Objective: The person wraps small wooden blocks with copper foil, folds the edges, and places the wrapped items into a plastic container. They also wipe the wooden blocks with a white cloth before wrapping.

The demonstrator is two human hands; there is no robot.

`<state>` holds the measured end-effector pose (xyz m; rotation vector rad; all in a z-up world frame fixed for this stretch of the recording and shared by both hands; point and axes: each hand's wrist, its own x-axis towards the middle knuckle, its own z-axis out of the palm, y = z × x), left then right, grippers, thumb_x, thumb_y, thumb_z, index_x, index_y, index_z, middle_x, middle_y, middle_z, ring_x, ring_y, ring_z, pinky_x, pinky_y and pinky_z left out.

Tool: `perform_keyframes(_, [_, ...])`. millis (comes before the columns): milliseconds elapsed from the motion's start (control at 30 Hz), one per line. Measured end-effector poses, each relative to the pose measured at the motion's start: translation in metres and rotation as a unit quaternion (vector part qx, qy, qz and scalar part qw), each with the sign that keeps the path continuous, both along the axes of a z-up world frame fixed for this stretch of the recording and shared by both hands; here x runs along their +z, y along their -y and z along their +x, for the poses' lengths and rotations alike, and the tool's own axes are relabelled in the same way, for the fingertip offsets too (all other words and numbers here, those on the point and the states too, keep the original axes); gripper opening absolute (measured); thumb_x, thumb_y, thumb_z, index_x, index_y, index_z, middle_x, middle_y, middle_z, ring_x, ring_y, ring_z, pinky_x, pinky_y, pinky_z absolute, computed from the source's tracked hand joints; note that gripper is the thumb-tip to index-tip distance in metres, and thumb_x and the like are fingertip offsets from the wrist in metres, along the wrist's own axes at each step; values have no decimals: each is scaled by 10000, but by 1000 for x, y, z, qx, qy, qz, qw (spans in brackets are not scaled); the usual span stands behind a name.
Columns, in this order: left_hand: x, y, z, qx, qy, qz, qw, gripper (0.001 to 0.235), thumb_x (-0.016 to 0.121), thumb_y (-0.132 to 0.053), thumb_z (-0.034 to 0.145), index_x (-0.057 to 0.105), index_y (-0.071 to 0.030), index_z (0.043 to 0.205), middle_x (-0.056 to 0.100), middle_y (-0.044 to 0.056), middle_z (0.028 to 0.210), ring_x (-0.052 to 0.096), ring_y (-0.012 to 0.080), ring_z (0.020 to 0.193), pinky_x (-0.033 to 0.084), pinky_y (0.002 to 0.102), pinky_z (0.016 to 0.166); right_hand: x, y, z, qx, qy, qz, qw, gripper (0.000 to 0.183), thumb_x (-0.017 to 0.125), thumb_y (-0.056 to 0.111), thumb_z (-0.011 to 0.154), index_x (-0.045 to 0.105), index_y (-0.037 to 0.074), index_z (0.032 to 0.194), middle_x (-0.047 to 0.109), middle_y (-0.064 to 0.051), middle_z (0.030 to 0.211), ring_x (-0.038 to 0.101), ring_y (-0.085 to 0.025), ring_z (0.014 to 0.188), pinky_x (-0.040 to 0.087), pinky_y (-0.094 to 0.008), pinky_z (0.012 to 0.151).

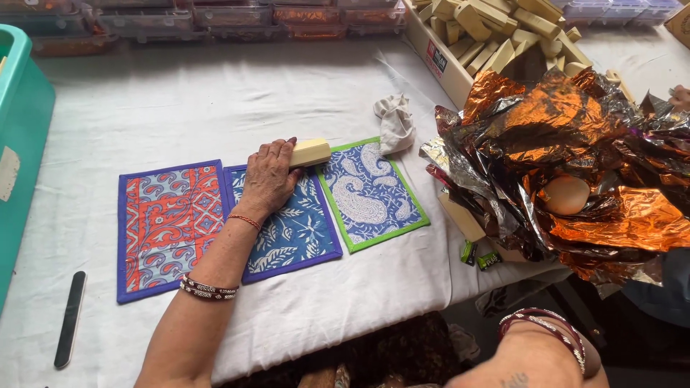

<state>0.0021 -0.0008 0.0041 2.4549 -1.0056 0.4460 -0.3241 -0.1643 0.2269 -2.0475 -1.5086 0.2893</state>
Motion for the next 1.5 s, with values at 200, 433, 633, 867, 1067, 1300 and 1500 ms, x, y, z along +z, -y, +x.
perform_keyframes(200, [8,0,0,1,-4,-3,1000,688,750,-307,872,499,-56,1462,573,123,1355,540,298,1234,436,458,1017,22,-4,20,-78,75,-36,993,426,720,288,911,649,-1,1214,678,-157,1277,589,-338,1345,496,-434,1108])
perform_keyframes(433, [5,0,-1,1,-13,-1,1000,690,750,-298,874,491,-55,1466,568,129,1355,527,305,1251,424,461,1027,16,82,62,-508,394,-162,749,416,812,315,905,680,94,1232,739,-87,1232,638,-298,1302,535,-400,1041])
perform_keyframes(633, [1,-1,0,-8,-10,-8,1000,681,744,-295,884,491,-52,1468,567,133,1358,527,301,1259,425,463,1030,-2,172,82,-584,333,-326,664,522,744,447,855,703,116,1257,731,-117,1164,663,-292,1144,567,-457,875])
perform_keyframes(867, [4,0,0,-4,-15,-4,1000,702,748,-319,875,489,-58,1474,568,128,1367,526,303,1252,426,459,1026,-31,246,81,-644,282,-405,584,219,683,333,1009,736,137,1090,745,-64,1089,684,-236,1108,590,-424,861])
perform_keyframes(1067, [-3,1,3,-4,7,-4,1000,697,742,-326,875,489,-44,1460,565,137,1354,524,305,1255,419,462,1021,-33,262,68,-671,395,-337,530,178,757,274,1015,761,115,1096,758,-65,1080,699,-235,1132,578,-400,908])
perform_keyframes(1300, [-2,1,3,3,-5,1,1000,691,729,-329,886,486,-59,1474,570,125,1354,530,298,1240,422,462,1016,-29,243,63,-652,504,-242,512,86,734,74,1006,736,92,1090,761,-63,1152,728,-211,1079,579,-321,919])
perform_keyframes(1500, [-5,2,4,4,3,1,1000,691,731,-333,884,488,-63,1472,575,128,1352,536,296,1227,423,459,1005,-6,234,78,-731,375,-3,570,169,594,17,1025,625,20,1190,700,-80,1095,704,-176,917,565,-290,783])
